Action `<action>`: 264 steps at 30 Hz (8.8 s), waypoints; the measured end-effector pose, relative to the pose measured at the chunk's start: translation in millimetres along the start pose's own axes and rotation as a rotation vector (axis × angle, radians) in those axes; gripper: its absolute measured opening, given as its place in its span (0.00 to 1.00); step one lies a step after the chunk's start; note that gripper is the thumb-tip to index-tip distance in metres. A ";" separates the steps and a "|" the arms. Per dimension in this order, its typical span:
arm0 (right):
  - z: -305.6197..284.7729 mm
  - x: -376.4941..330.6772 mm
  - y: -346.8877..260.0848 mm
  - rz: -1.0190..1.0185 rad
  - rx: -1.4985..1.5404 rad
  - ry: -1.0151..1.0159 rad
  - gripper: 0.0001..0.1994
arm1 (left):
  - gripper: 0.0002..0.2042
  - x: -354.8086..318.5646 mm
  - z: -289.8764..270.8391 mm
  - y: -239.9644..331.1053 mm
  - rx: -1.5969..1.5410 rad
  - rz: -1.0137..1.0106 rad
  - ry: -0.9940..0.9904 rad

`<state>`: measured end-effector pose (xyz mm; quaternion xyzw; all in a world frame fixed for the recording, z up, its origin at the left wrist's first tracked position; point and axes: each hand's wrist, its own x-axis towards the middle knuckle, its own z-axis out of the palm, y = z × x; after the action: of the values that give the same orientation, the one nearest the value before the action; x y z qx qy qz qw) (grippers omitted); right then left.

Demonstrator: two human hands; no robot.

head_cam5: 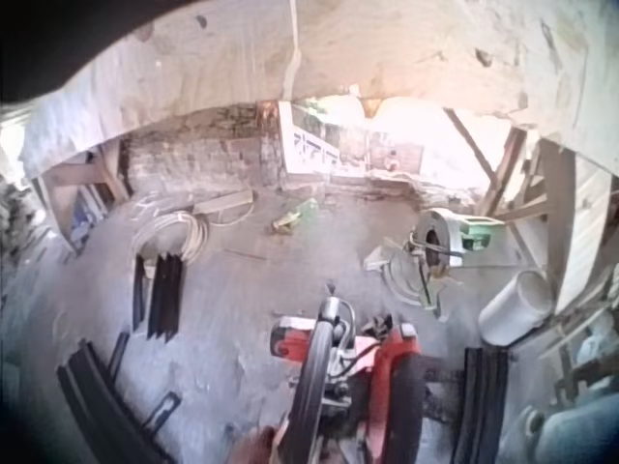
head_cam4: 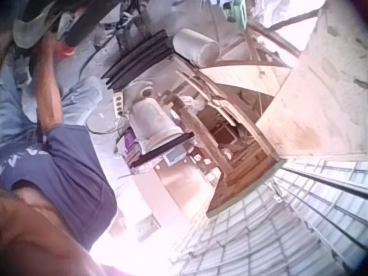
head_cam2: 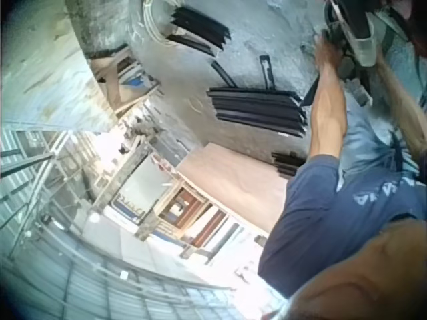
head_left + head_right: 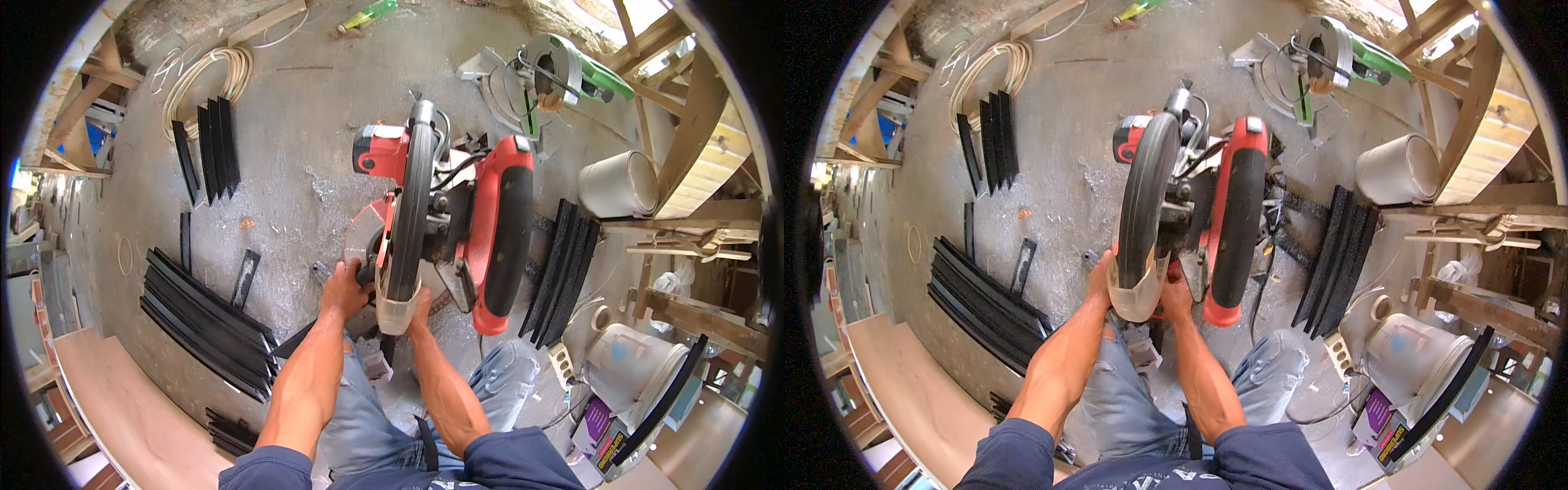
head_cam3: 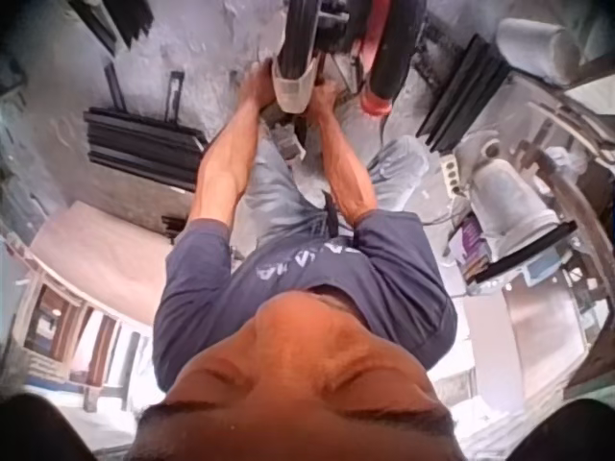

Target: The person operates a miter saw to cut a black wooden frame piece. They pick up the piece, align it on the saw bed, and press the saw handle down to make the cut.

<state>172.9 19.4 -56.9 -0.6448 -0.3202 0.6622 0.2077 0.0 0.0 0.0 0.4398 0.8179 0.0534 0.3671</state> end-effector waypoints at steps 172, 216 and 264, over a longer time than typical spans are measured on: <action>-44.1 -167.2 -76.0 -0.750 -0.197 0.446 0.21 | 0.38 20.0 -18.4 16.3 -0.006 -0.149 -0.110; -69.8 -114.3 -296.9 -0.559 0.318 -0.118 0.29 | 0.31 20.0 4.6 7.4 0.003 -0.055 0.070; 12.8 -42.7 -183.6 -0.975 -0.382 0.347 0.26 | 0.34 18.9 -7.7 10.4 -0.056 -0.091 -0.025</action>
<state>138.5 118.1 100.5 -0.5477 -0.6573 0.3037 0.4193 -4.4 22.5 -0.6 0.3922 0.8308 0.0538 0.3913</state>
